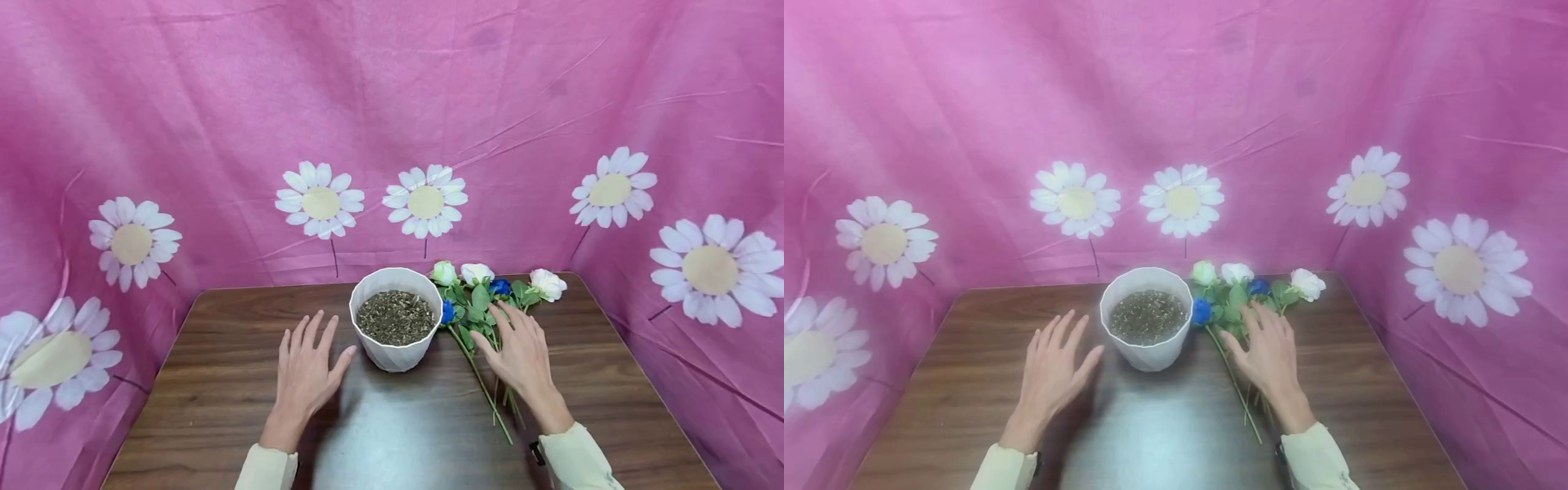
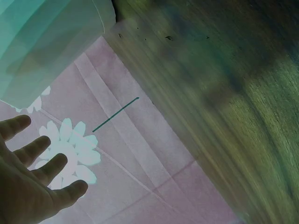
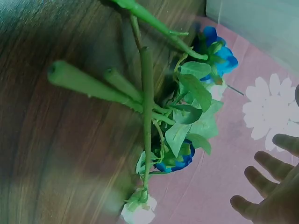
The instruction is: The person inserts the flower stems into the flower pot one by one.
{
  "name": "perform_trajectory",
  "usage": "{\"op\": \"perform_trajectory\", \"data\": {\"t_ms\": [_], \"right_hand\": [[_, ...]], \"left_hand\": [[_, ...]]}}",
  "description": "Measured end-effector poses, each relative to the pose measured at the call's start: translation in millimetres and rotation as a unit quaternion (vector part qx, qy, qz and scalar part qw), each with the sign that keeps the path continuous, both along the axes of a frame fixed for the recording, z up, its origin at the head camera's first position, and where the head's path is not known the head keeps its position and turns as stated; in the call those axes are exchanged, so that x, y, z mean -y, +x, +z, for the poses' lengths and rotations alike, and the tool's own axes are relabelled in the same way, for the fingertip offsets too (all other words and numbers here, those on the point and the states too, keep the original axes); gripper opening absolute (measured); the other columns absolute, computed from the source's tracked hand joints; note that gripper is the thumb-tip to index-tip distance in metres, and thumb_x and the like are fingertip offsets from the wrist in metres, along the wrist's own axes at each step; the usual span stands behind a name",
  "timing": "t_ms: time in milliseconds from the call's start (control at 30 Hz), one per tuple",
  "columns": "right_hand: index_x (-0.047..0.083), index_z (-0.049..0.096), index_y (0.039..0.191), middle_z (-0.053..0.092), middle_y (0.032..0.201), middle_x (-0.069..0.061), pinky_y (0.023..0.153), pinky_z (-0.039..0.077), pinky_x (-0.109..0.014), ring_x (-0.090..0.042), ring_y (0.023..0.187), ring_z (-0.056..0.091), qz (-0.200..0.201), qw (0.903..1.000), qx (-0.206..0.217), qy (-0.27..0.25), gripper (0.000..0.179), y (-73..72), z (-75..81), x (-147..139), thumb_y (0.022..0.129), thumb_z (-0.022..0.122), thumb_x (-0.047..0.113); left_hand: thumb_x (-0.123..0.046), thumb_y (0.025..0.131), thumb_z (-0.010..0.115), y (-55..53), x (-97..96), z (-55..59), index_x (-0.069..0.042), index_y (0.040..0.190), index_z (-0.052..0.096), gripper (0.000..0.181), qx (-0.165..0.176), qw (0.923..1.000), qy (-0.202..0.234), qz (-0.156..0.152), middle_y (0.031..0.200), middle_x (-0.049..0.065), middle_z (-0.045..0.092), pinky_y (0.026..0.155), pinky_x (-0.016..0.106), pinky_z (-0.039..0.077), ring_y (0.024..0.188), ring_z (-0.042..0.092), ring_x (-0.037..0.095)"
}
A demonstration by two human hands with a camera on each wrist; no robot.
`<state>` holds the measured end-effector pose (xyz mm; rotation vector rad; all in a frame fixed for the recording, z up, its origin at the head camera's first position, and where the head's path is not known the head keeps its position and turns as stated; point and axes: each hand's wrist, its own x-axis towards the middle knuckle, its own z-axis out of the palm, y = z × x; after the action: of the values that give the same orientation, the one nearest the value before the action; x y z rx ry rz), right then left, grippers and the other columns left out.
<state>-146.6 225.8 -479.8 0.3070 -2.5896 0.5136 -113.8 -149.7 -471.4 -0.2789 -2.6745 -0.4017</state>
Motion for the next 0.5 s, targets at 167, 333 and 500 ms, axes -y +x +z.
{"op": "perform_trajectory", "data": {"t_ms": [167,333,500], "right_hand": [[0.003,0.06,0.138,0.055,0.141,-0.021,0.1,0.038,-0.066,-0.046,0.125,0.05,-0.007,0.9999,-0.002,-0.015,0.063,-0.5,0.8,-5.6,0.089,0.073,0.041],[0.003,0.059,0.139,0.055,0.142,-0.02,0.097,0.04,-0.066,-0.046,0.125,0.05,-0.019,0.9993,0.014,-0.029,0.063,-1.2,-1.2,-10.0,0.091,0.072,0.042],[0.004,0.059,0.139,0.056,0.141,-0.021,0.093,0.041,-0.066,-0.046,0.125,0.05,-0.033,0.9981,0.027,-0.044,0.062,-2.3,-6.1,-14.9,0.092,0.071,0.042]], "left_hand": [[-0.055,0.097,0.053,-0.8,-0.8,0.1,-0.014,0.147,0.055,0.065,0.004,0.9999,0.011,-0.004,0.152,0.016,0.046,0.113,0.065,0.027,0.139,0.04,0.041],[-0.055,0.097,0.054,-1.9,1.7,-0.3,-0.014,0.146,0.056,0.064,0.004,0.9999,0.012,-0.001,0.152,0.017,0.046,0.113,0.066,0.027,0.139,0.04,0.042],[-0.054,0.096,0.056,-4.3,4.7,0.7,-0.014,0.145,0.057,0.063,-0.002,0.9999,0.012,0.002,0.152,0.017,0.046,0.112,0.066,0.027,0.138,0.04,0.042]]}}
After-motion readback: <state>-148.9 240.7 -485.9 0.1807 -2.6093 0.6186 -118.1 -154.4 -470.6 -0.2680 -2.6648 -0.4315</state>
